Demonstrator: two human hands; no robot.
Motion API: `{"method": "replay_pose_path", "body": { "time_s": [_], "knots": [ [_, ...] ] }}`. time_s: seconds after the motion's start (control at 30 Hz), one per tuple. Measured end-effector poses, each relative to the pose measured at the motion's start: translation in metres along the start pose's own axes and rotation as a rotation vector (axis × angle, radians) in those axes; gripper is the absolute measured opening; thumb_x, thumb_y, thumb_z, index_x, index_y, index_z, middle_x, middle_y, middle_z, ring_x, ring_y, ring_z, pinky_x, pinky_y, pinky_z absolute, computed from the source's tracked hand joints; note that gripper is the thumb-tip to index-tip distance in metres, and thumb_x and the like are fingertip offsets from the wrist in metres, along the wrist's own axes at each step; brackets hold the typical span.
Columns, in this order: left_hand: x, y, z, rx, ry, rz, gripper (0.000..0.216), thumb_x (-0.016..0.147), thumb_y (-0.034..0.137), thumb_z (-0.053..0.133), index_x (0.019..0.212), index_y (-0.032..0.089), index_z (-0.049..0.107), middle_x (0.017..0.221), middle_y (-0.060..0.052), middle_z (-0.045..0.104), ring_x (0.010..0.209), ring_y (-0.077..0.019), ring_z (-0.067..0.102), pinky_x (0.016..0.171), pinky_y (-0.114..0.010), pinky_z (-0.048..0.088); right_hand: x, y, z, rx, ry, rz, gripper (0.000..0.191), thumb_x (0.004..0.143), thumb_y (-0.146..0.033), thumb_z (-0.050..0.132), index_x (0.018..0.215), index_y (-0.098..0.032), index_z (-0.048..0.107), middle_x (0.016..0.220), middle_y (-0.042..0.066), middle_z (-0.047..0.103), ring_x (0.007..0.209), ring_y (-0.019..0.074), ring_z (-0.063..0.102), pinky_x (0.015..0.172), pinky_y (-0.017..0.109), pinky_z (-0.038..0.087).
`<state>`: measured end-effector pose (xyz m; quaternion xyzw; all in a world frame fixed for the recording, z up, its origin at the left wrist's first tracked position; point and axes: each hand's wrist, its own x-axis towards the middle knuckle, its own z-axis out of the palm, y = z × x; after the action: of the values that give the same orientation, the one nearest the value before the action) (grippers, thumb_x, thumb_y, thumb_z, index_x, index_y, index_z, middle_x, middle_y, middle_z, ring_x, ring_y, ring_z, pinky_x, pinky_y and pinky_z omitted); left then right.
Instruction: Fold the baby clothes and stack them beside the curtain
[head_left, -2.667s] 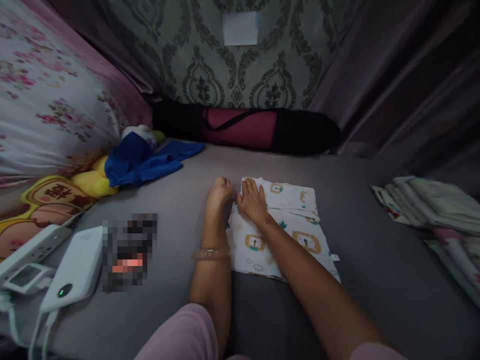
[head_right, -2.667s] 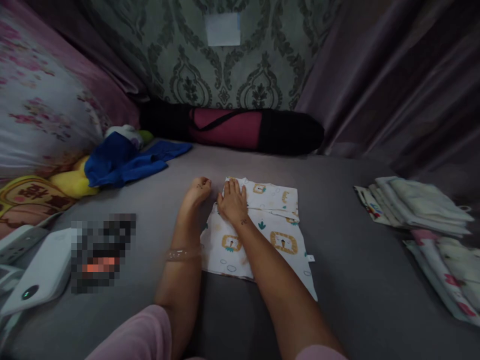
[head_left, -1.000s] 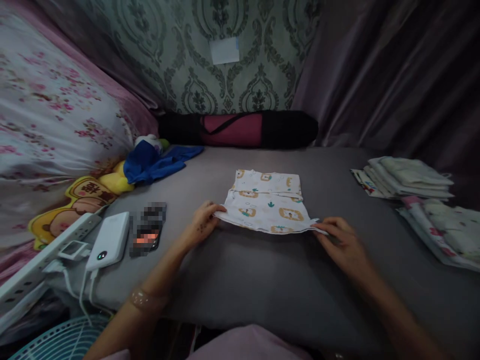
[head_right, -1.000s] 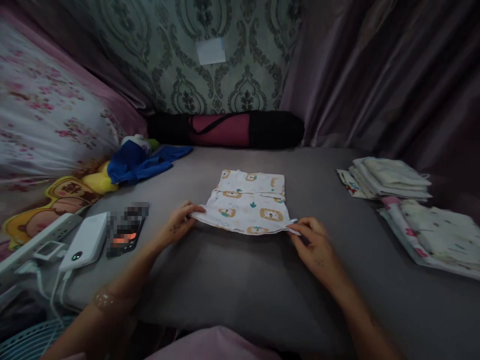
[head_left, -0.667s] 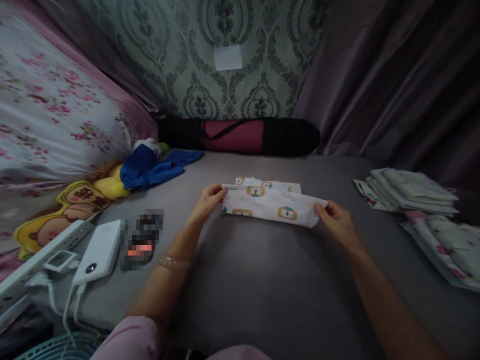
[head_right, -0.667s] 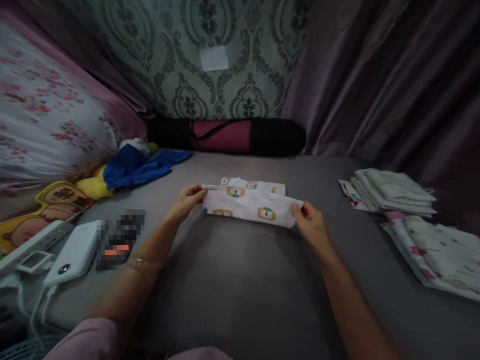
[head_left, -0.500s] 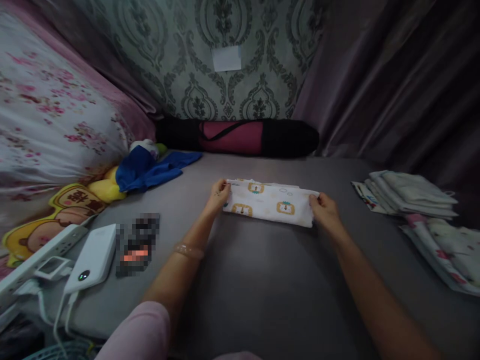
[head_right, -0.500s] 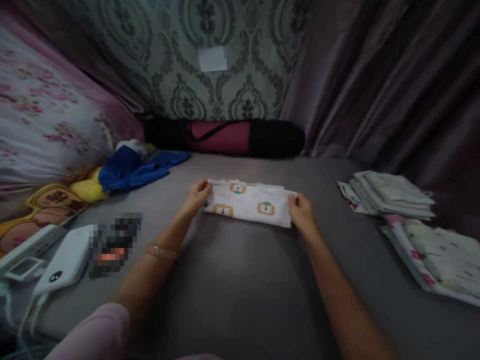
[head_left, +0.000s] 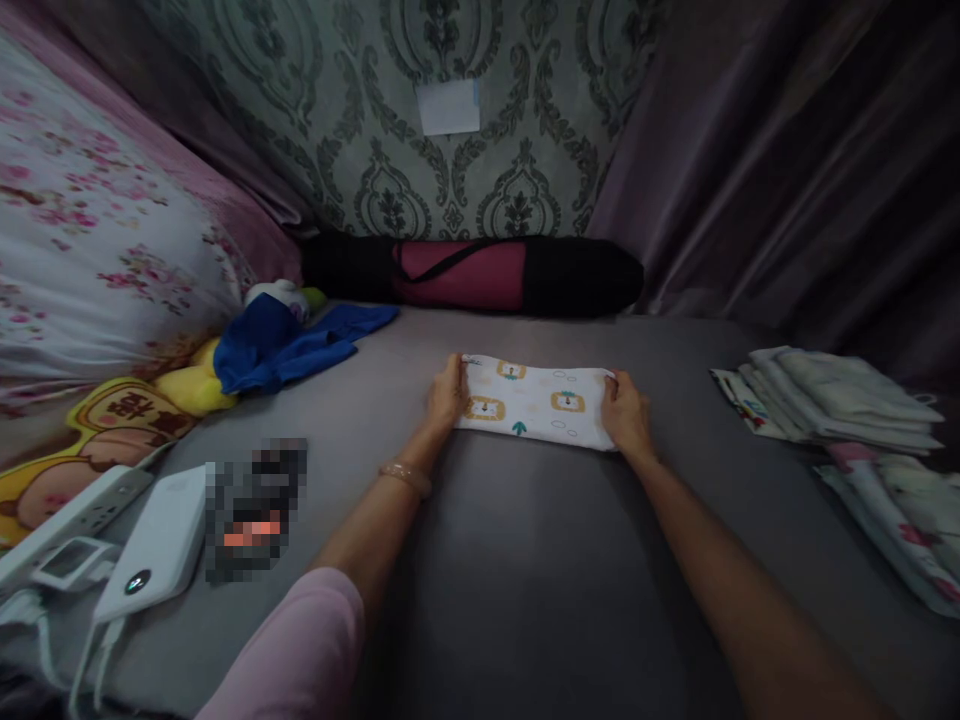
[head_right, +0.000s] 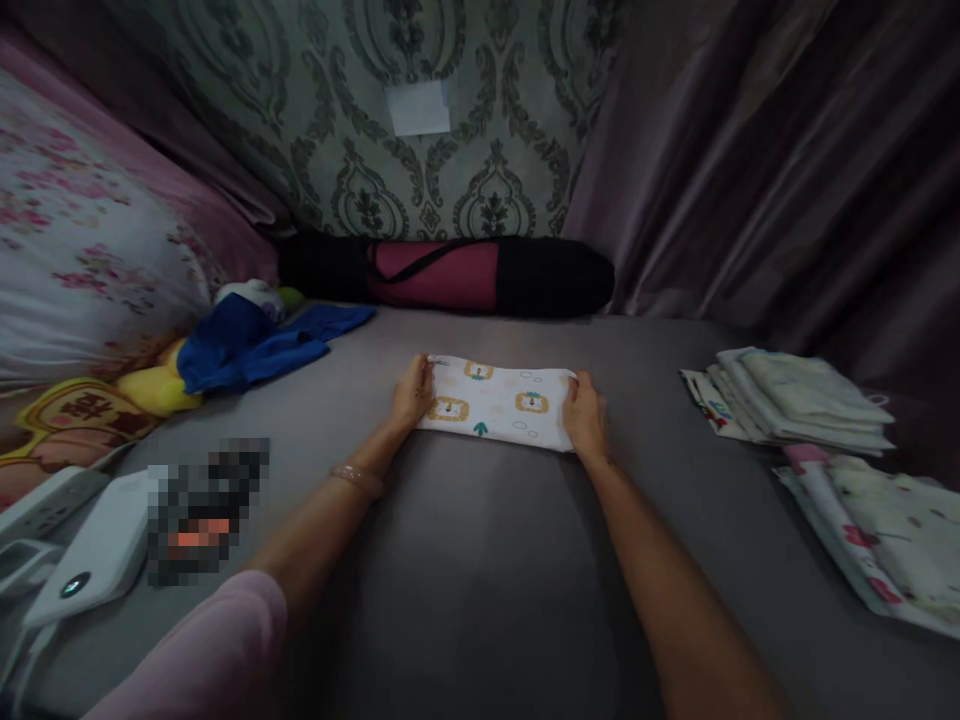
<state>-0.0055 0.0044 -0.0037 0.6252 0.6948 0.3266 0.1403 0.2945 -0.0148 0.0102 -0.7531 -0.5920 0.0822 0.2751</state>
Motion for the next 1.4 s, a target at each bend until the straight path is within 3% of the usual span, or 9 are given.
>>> {"method": "replay_pose_path", "body": {
  "time_s": [0.27,0.47,0.6,0.67,0.73,0.83,0.9,1.1,1.4],
  "knots": [
    [0.005,0.006,-0.001,0.181,-0.058,-0.082,0.038,0.099,0.04,0.028,0.118,0.019,0.053,0.092,-0.014,0.069,0.086,-0.0255,0.066,0.073,-0.032,0.044,0.0,-0.005,0.002,-0.182,-0.062,0.093,0.056,0.099,-0.047,0.021,0.117,-0.011,0.06,0.096,0.021,0.067,0.092,0.0309,0.066,0.079,0.041,0.045],
    [0.006,0.014,-0.006,0.272,-0.133,-0.148,0.038,0.098,0.04,0.03,0.113,0.015,0.055,0.098,-0.018,0.068,0.09,-0.0276,0.066,0.075,-0.034,0.046,0.009,-0.006,-0.002,-0.207,-0.098,0.198,0.049,0.095,-0.044,0.035,0.109,-0.008,0.065,0.1,0.024,0.068,0.098,0.0332,0.065,0.08,0.043,0.048],
    [-0.002,0.026,-0.016,0.306,-0.017,-0.104,0.037,0.096,0.035,0.039,0.117,0.007,0.051,0.118,-0.025,0.059,0.107,-0.0317,0.06,0.086,-0.039,0.046,0.01,-0.008,-0.011,-0.165,-0.126,0.206,0.046,0.094,-0.041,0.036,0.111,-0.008,0.065,0.104,0.024,0.066,0.102,0.0329,0.064,0.083,0.043,0.048],
    [-0.01,0.037,-0.017,0.306,0.035,-0.002,0.042,0.096,0.035,0.038,0.123,0.004,0.049,0.13,-0.027,0.05,0.12,-0.0342,0.051,0.097,-0.043,0.041,0.004,-0.015,-0.014,-0.159,-0.039,0.128,0.049,0.095,-0.037,0.033,0.124,-0.005,0.056,0.117,0.026,0.061,0.112,0.0334,0.059,0.09,0.044,0.045],
    [-0.019,0.051,-0.013,0.309,0.011,0.144,0.049,0.097,0.037,0.035,0.132,0.003,0.044,0.142,-0.026,0.042,0.134,-0.0346,0.038,0.108,-0.046,0.03,-0.005,-0.027,-0.013,-0.18,0.034,-0.055,0.055,0.096,-0.035,0.029,0.137,-0.001,0.044,0.136,0.027,0.049,0.129,0.0338,0.044,0.102,0.045,0.037],
    [-0.032,0.068,0.005,0.35,-0.094,0.319,0.06,0.097,0.043,0.031,0.142,0.004,0.036,0.152,-0.02,0.033,0.144,-0.0324,0.02,0.117,-0.046,0.014,-0.02,-0.043,-0.001,-0.248,-0.026,-0.337,0.061,0.097,-0.039,0.024,0.146,-0.003,0.032,0.154,0.018,0.029,0.144,0.0306,0.018,0.115,0.046,0.017],
    [-0.037,0.071,0.018,0.396,-0.151,0.33,0.065,0.097,0.048,0.028,0.145,0.005,0.033,0.154,-0.018,0.031,0.145,-0.032,0.016,0.118,-0.047,0.01,-0.025,-0.046,0.009,-0.301,-0.1,-0.4,0.063,0.098,-0.043,0.022,0.149,-0.006,0.028,0.157,0.013,0.024,0.146,0.0288,0.012,0.117,0.047,0.008],
    [-0.033,0.052,0.037,0.467,-0.242,0.22,0.071,0.096,0.054,0.024,0.149,0.008,0.028,0.155,-0.018,0.027,0.145,-0.0321,0.02,0.117,-0.049,0.013,-0.018,-0.028,0.026,-0.327,-0.3,-0.253,0.067,0.097,-0.048,0.019,0.15,-0.008,0.027,0.156,0.013,0.024,0.144,0.0288,0.017,0.115,0.05,0.015],
    [-0.019,0.022,0.018,0.442,-0.253,0.114,0.065,0.097,0.05,0.022,0.149,0.012,0.03,0.156,-0.013,0.026,0.143,-0.0327,0.024,0.115,-0.047,0.021,-0.015,-0.025,0.027,-0.299,-0.318,-0.257,0.068,0.097,-0.049,0.018,0.15,-0.008,0.026,0.157,0.012,0.023,0.145,0.0286,0.015,0.116,0.05,0.013]
  ]
}}
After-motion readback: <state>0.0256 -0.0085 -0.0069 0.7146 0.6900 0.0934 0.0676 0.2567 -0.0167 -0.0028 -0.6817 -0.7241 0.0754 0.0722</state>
